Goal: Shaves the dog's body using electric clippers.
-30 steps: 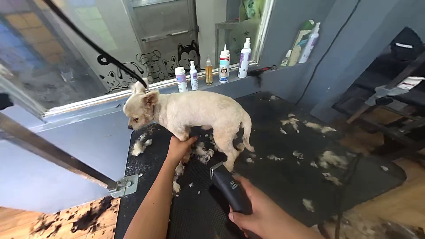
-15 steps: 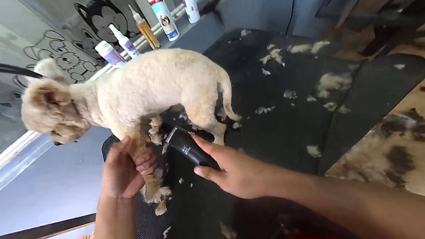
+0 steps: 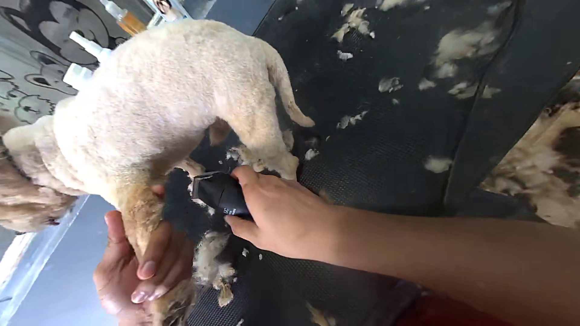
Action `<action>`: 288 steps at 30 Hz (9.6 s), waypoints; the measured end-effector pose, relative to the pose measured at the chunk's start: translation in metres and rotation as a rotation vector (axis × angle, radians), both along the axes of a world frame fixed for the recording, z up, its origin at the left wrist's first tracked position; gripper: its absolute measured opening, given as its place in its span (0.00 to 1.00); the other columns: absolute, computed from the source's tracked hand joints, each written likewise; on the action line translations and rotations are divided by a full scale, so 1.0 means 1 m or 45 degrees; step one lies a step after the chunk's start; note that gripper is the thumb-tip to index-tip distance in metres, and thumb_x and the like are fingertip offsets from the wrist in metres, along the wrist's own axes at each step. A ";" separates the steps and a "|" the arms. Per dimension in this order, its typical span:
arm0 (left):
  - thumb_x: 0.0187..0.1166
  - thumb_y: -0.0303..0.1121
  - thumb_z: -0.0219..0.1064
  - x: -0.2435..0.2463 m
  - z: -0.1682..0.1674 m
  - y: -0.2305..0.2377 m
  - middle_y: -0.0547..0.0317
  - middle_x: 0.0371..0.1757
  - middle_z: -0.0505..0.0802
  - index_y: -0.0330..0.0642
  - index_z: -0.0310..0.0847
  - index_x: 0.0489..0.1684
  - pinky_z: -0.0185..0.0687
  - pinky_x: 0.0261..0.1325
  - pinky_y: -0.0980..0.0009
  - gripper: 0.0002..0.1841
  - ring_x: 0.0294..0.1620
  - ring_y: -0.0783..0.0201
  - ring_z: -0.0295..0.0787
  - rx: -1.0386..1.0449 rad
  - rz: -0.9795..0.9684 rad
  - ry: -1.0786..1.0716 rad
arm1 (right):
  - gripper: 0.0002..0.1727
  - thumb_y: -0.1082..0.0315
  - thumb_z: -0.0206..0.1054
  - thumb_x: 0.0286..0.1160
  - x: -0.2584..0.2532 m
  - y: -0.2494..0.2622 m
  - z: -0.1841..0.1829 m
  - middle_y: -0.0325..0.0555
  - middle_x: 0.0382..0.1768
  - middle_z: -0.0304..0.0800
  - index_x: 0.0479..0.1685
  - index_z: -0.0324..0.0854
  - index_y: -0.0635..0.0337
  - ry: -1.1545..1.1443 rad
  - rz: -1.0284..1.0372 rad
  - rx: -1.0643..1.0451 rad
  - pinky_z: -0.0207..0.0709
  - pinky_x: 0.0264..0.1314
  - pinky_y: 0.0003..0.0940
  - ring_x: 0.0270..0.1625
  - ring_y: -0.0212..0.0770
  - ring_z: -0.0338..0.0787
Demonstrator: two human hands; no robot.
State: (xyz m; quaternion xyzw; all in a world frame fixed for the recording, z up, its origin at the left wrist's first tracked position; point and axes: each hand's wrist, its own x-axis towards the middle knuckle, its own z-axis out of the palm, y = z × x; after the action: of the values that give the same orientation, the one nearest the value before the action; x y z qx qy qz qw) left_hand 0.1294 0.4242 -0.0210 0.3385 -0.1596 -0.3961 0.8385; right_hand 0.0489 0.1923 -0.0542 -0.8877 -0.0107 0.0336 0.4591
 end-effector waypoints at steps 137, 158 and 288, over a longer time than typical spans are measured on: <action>0.85 0.31 0.56 -0.043 0.073 0.015 0.61 0.14 0.80 0.26 0.79 0.47 0.77 0.15 0.81 0.13 0.10 0.72 0.79 -0.199 0.363 0.327 | 0.44 0.55 0.87 0.45 0.038 0.015 0.034 0.42 0.52 0.87 0.72 0.77 0.51 -0.509 0.219 0.108 0.84 0.47 0.44 0.55 0.43 0.88; 0.84 0.27 0.56 -0.038 0.069 0.023 0.59 0.17 0.82 0.24 0.77 0.53 0.77 0.19 0.82 0.12 0.14 0.72 0.81 -0.228 0.198 0.234 | 0.36 0.60 0.80 0.56 0.045 0.042 0.052 0.41 0.54 0.86 0.72 0.78 0.53 -0.514 -0.103 -0.043 0.79 0.40 0.40 0.55 0.42 0.86; 0.82 0.26 0.60 -0.042 0.077 0.016 0.58 0.19 0.83 0.27 0.78 0.53 0.79 0.20 0.80 0.11 0.15 0.70 0.82 -0.199 0.218 0.243 | 0.11 0.59 0.75 0.68 0.047 0.033 0.068 0.40 0.32 0.84 0.43 0.86 0.55 -0.441 0.056 -0.208 0.75 0.32 0.43 0.40 0.45 0.87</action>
State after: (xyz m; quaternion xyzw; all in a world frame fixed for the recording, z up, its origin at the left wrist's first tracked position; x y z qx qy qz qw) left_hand 0.0871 0.4405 0.0557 0.2454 -0.0802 -0.3398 0.9044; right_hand 0.0962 0.2258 0.0140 -0.9140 -0.1063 -0.1089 0.3761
